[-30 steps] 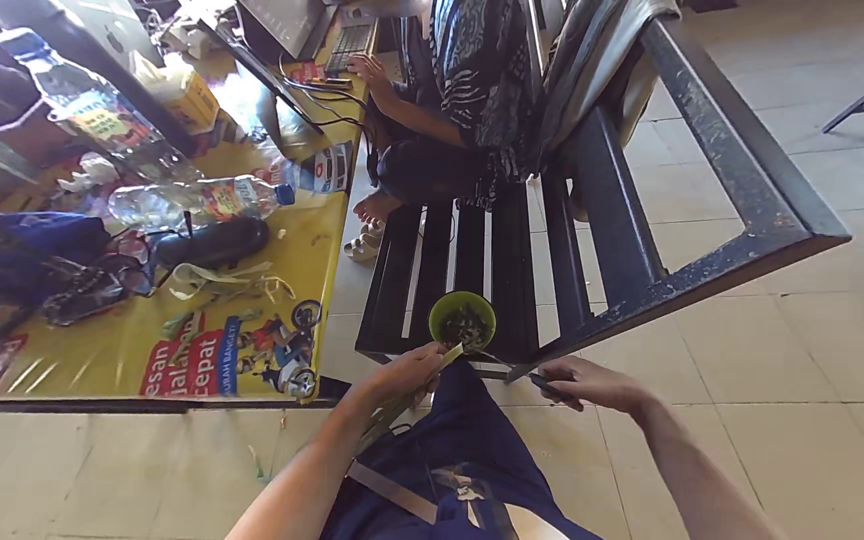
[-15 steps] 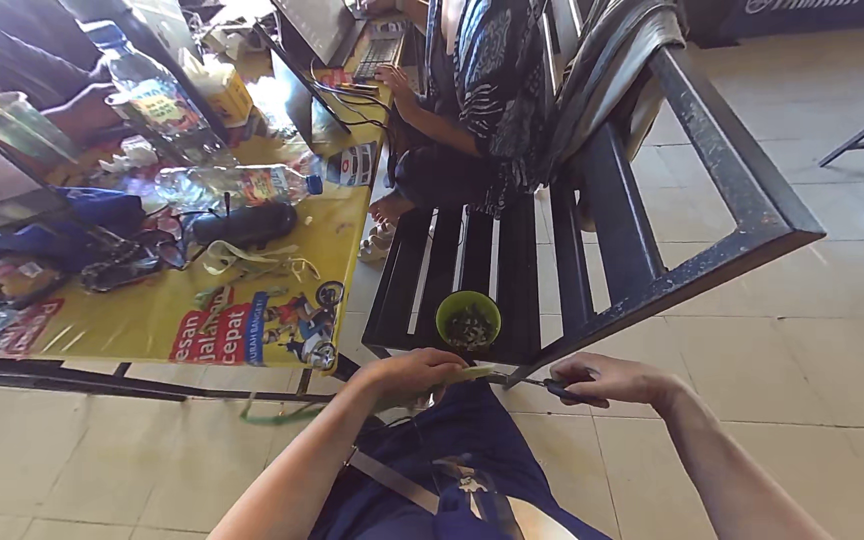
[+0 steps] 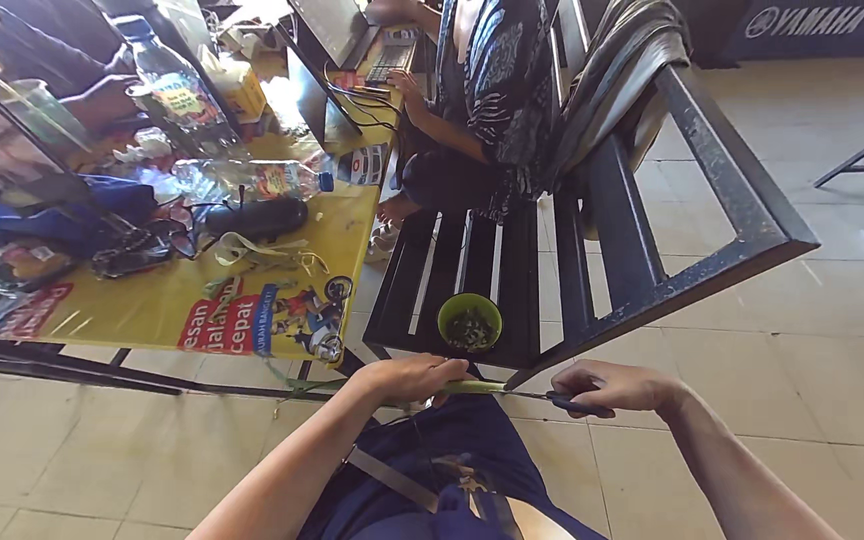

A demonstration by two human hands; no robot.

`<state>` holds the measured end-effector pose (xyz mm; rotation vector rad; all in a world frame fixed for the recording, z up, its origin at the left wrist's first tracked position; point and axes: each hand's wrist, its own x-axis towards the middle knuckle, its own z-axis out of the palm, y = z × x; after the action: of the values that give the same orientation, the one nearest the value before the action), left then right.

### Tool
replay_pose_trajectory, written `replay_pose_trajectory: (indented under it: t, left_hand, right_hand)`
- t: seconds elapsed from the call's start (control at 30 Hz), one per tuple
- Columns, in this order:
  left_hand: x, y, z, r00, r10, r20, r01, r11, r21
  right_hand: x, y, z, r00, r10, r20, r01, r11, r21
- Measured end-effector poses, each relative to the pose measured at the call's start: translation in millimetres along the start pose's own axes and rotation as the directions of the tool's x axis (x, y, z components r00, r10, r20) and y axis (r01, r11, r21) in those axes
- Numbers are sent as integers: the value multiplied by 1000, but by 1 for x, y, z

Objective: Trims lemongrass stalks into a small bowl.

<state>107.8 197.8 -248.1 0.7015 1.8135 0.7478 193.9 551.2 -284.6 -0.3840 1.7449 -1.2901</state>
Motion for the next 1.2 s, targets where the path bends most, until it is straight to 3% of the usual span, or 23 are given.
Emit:
replay_pose_trajectory:
  t: [0.57,0.67,0.83,0.93,1.1,1.2]
  left_hand:
    - [5,10,4,999,-5,-38,8,997,82]
    - [10,2,-3,995,73,-68,-61,984,167]
    - [36,-13,-4,981,85,-174,-89,996,-16]
    - [56,-15,-4,991,45,-125,-54,996,-65]
    - [58,-15,-9,998,-33,60,40,993,-110]
    - [47,-13,-4,999,-2,46,5,998,-61]
  right_hand:
    - [1,5,16,1000,-6,8,5,1000,26]
    - [-14,13,14,998,31,-60,-31,1000,1]
    - [-17,38,28,953,78,-293,-45,992,117]
    - [1,55,38,938,72,-340,2,977,214]
    - [4,61,26,967,56,-250,15,962,273]
    - [-5,59,18,968,51,-247,18,963,267]
